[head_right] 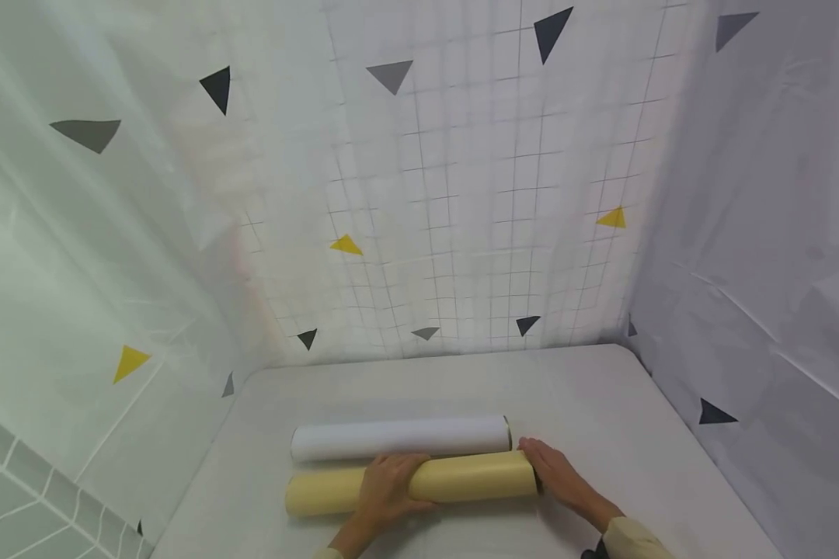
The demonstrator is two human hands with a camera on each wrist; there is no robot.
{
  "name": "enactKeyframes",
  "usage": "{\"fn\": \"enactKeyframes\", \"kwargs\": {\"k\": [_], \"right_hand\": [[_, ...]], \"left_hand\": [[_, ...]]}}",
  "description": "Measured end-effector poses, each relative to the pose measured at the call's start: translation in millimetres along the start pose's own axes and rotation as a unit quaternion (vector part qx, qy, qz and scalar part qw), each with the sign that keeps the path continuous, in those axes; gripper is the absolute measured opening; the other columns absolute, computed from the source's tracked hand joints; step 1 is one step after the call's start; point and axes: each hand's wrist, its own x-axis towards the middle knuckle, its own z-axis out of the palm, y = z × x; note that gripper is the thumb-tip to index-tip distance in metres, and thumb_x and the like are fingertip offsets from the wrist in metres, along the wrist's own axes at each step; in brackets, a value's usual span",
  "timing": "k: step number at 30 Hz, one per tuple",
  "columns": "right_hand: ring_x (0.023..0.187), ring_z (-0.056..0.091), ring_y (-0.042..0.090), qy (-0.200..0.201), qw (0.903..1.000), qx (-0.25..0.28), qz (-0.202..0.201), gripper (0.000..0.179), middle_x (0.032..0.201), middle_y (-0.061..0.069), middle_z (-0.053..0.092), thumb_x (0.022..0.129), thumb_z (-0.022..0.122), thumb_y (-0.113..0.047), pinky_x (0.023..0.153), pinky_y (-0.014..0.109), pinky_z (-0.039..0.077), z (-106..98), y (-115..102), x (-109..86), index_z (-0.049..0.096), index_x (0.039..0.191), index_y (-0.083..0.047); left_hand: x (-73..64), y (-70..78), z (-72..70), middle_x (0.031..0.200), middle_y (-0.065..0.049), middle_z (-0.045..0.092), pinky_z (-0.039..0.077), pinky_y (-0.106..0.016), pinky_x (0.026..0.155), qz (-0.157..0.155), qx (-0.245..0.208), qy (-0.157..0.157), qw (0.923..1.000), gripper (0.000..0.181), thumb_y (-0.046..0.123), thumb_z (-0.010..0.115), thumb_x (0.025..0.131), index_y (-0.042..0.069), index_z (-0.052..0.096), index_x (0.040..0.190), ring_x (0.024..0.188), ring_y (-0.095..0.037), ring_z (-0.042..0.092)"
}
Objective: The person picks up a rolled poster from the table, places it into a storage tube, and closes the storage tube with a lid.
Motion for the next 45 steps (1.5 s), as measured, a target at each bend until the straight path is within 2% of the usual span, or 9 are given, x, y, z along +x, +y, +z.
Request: {"fn": "enactKeyframes", "kwargs": {"k": [2,5,9,15,18,22,26,33,45], "right_hand": [[0.138,0.053,0.045,-0.002,0.9999,0.006,0.010,0.074,0.137,0.018,0.065,0.108,0.023,-0.058,0.118,0.069,0.033,1,-1,-0.1,0.058,0.136,0.000],[0.119,0.064,0.034,0.000,0.9997,-0.001,0.024,0.081,0.122,0.011,0.070,0.106,0.020,-0.065,0.114,0.064,0.041,2,-4,1.0,0.058,0.137,-0.001],[0.091,0.058,0.018,-0.005,0.9994,0.008,0.035,0.078,0.097,0.004,0.064,0.105,0.018,-0.066,0.091,0.047,0.052,3,-7,1.8,0.059,0.133,-0.005],[0.123,0.058,0.039,-0.026,0.9986,0.019,0.042,0.081,0.132,0.022,0.062,0.106,0.021,-0.064,0.112,0.064,0.042,5,-12,0.6,0.043,0.150,0.000],[0.111,0.060,0.032,-0.034,0.9975,0.036,0.050,0.076,0.125,0.017,0.063,0.106,0.027,-0.063,0.095,0.052,0.053,6,-14,2.0,0.044,0.148,-0.002],[0.101,0.056,0.020,-0.045,0.9948,0.080,0.045,0.060,0.116,0.007,0.062,0.107,0.036,-0.056,0.081,0.033,0.050,6,-12,2.5,0.052,0.138,-0.007],[0.106,0.057,0.021,-0.050,0.9928,0.100,0.043,0.060,0.122,0.009,0.062,0.106,0.039,-0.053,0.085,0.035,0.051,6,-13,0.4,0.052,0.140,-0.005],[0.094,0.057,0.022,-0.017,0.9896,0.095,0.106,0.072,0.109,0.011,0.061,0.102,0.038,-0.062,0.074,0.033,0.051,11,-15,8.7,0.050,0.142,-0.002],[0.105,0.058,0.024,0.010,0.9915,0.088,0.095,0.066,0.130,0.018,0.060,0.104,0.040,-0.054,0.083,0.037,0.052,15,-17,14.0,0.046,0.144,-0.001]], "left_hand": [[0.2,-0.2,-0.5,0.110,0.016,0.078,0.052,-0.025,0.084,0.001,-0.001,0.004,1.0000,0.078,0.072,0.085,0.056,0.028,0.070,0.119,0.097,-0.006,0.072],[1.1,-0.5,-1.2,0.108,0.016,0.077,0.051,-0.025,0.084,0.001,0.003,0.011,0.9999,0.076,0.071,0.085,0.057,0.028,0.070,0.118,0.096,-0.006,0.071],[2.3,-0.5,-2.1,0.105,0.018,0.077,0.051,-0.025,0.084,-0.002,0.011,0.014,0.9998,0.074,0.072,0.085,0.057,0.030,0.070,0.116,0.094,-0.004,0.070],[2.8,0.0,-3.6,0.105,0.017,0.077,0.051,-0.025,0.084,-0.004,0.010,0.015,0.9998,0.075,0.072,0.085,0.056,0.029,0.070,0.116,0.094,-0.005,0.071],[2.5,0.0,-3.0,0.105,0.017,0.078,0.052,-0.026,0.083,-0.002,0.009,0.018,0.9998,0.075,0.071,0.085,0.055,0.029,0.070,0.116,0.095,-0.006,0.071],[2.1,0.0,-1.5,0.106,0.016,0.078,0.052,-0.026,0.084,-0.001,0.005,0.021,0.9998,0.076,0.070,0.087,0.054,0.029,0.070,0.117,0.096,-0.006,0.071],[0.4,0.7,2.4,0.109,0.016,0.077,0.052,-0.026,0.084,0.004,0.013,0.012,0.9998,0.079,0.070,0.086,0.054,0.030,0.069,0.119,0.097,-0.006,0.071],[1.6,4.7,5.8,0.109,0.017,0.077,0.052,-0.026,0.083,0.014,0.009,0.027,0.9995,0.080,0.069,0.088,0.053,0.028,0.070,0.119,0.097,-0.005,0.072],[3.9,8.2,2.9,0.107,0.016,0.077,0.053,-0.028,0.085,0.001,0.009,0.022,0.9997,0.080,0.066,0.091,0.051,0.027,0.070,0.117,0.096,-0.006,0.072]]}}
